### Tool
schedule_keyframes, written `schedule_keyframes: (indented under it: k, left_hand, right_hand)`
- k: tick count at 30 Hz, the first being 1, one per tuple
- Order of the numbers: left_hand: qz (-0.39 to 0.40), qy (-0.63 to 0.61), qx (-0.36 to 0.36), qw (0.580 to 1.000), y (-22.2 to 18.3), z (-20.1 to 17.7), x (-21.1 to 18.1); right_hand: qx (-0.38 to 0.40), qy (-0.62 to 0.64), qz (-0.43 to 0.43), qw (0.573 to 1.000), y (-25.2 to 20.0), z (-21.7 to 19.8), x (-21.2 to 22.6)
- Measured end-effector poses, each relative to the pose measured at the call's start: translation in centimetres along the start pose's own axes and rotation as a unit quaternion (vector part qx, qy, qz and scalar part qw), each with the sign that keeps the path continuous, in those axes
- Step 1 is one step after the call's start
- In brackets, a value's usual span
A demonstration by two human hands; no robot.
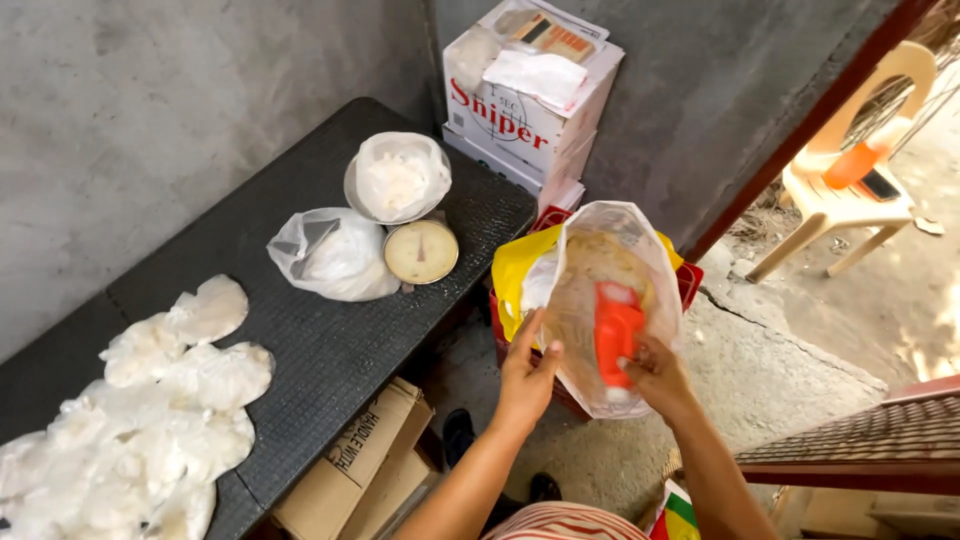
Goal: Measuring and bagging white powder using a scoop and scale in small plastic bags.
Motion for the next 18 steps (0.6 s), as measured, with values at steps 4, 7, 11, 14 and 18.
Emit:
schedule_keyframes:
  k: [4, 7, 11, 14, 18]
  left_hand:
    - [-0.024, 0.014, -0.024, 0.999, -0.6, -0.9, 0.5]
    - [-0.037, 0.027, -0.042, 0.998, -0.8, -1.8, 1.0]
    - [-0.035, 0.064, -0.058, 0.996, 0.0, -3.6, 0.2]
    - [-0.039, 0.094, -0.067, 0.993, 1.2, -5.5, -0.7]
    - [-0.041, 0.128, -0.088, 0.987, 3.9, -9.4, -1.3]
  right_hand:
    - [-0.007, -0.030, -0.047, 0.998, -1.6, 0.9, 6.3]
    - [-0.033, -0.128, -0.057, 0.990, -3.5, 1.5, 9.8]
    - [-0.029, -0.096, -0.130, 0.986, -3.5, 3.2, 11.2]
    - [-0.016, -0.051, -0.152, 0.987, -4.6, 5.2, 15.6]
    - [0.006, -0.004, -0.147, 0.989, -6.4, 8.1, 23.0]
Point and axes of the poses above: each hand's wrist, its own y-axis towards the middle knuckle, its own z-axis out of the palm, x = y × z, the point moved 8 cm from there along y, towards the middle knuckle, and after that the axes turned 1 degree about z, right-handed, at the moved point
